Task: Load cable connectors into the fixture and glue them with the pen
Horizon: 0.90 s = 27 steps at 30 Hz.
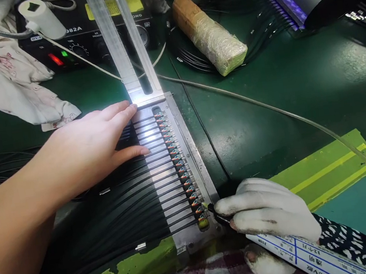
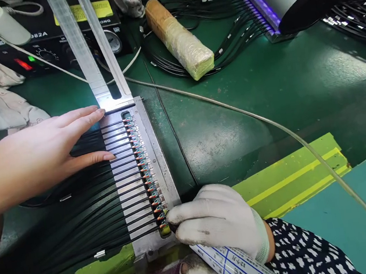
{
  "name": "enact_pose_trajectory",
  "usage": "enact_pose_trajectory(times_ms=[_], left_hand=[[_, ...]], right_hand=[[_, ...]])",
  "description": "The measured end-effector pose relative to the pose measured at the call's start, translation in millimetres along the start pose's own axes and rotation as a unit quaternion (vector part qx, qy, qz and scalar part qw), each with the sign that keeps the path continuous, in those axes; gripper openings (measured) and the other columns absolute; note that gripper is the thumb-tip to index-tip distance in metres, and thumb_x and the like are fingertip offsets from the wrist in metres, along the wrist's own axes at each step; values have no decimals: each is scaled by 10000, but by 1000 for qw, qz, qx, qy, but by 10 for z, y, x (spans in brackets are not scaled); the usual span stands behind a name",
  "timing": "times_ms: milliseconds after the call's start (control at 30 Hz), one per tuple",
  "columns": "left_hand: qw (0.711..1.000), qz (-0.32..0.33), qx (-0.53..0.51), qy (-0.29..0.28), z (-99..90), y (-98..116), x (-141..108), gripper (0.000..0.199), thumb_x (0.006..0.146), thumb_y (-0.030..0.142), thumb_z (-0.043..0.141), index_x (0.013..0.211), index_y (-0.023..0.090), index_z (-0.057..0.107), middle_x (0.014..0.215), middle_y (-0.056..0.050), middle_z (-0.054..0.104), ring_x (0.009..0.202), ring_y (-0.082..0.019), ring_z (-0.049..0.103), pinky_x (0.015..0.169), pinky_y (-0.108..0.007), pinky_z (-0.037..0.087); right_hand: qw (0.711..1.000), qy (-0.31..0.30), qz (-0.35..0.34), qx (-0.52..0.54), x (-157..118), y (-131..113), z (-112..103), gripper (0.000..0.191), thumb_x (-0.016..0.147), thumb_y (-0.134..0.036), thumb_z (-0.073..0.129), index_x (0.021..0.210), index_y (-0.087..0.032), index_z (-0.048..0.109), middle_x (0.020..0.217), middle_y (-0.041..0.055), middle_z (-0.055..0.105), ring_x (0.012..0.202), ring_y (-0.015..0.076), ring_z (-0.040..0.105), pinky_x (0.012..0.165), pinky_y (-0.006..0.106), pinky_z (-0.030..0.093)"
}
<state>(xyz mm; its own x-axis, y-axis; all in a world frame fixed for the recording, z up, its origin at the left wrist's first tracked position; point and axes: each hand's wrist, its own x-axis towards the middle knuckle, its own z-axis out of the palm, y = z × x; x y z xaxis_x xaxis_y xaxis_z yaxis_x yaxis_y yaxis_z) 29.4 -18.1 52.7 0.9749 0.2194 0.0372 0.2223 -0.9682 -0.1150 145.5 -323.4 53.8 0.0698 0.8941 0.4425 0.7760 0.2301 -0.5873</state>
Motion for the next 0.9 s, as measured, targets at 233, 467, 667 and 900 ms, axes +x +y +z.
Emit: enact_pose_trajectory(times_ms=[233, 467, 667, 900], left_hand=[[1000, 2, -2, 2, 3, 0, 7, 741, 881, 690, 456, 1444, 220, 348, 1505, -57, 466, 1099, -350, 638, 757, -430, 591], [1000, 9, -5, 9, 13, -8, -7, 725, 899, 676, 444, 1446, 212, 342, 1502, -60, 468, 1102, -349, 637, 775, -442, 592], [1000, 4, -8, -4, 7, -16, -8, 729, 900, 676, 427, 1466, 233, 310, 1525, -54, 440, 1140, -351, 618, 799, -444, 580], [1000, -2, -9, -7, 2, -2, 6, 716, 899, 665, 434, 1453, 224, 331, 1518, -55, 447, 1142, -346, 618, 813, -446, 576]], right_hand=[[1000, 1, 7, 6, -13, -10, -1, 330, 1031, -370, 413, 891, -166, 632, 975, 72, 747, 719, 139, 686, 617, 315, 487], [1000, -4, 9, 1, -22, -39, -11, 307, 1026, -353, 422, 865, -177, 617, 958, 69, 748, 675, 149, 670, 606, 329, 485], [1000, 6, 1, 1, 16, -38, -21, 313, 1007, -380, 431, 854, -184, 622, 920, 71, 756, 623, 150, 663, 565, 324, 486], [1000, 5, -2, 2, 11, -20, -25, 190, 932, -354, 593, 865, -178, 623, 941, 66, 751, 643, 140, 665, 592, 303, 506]])
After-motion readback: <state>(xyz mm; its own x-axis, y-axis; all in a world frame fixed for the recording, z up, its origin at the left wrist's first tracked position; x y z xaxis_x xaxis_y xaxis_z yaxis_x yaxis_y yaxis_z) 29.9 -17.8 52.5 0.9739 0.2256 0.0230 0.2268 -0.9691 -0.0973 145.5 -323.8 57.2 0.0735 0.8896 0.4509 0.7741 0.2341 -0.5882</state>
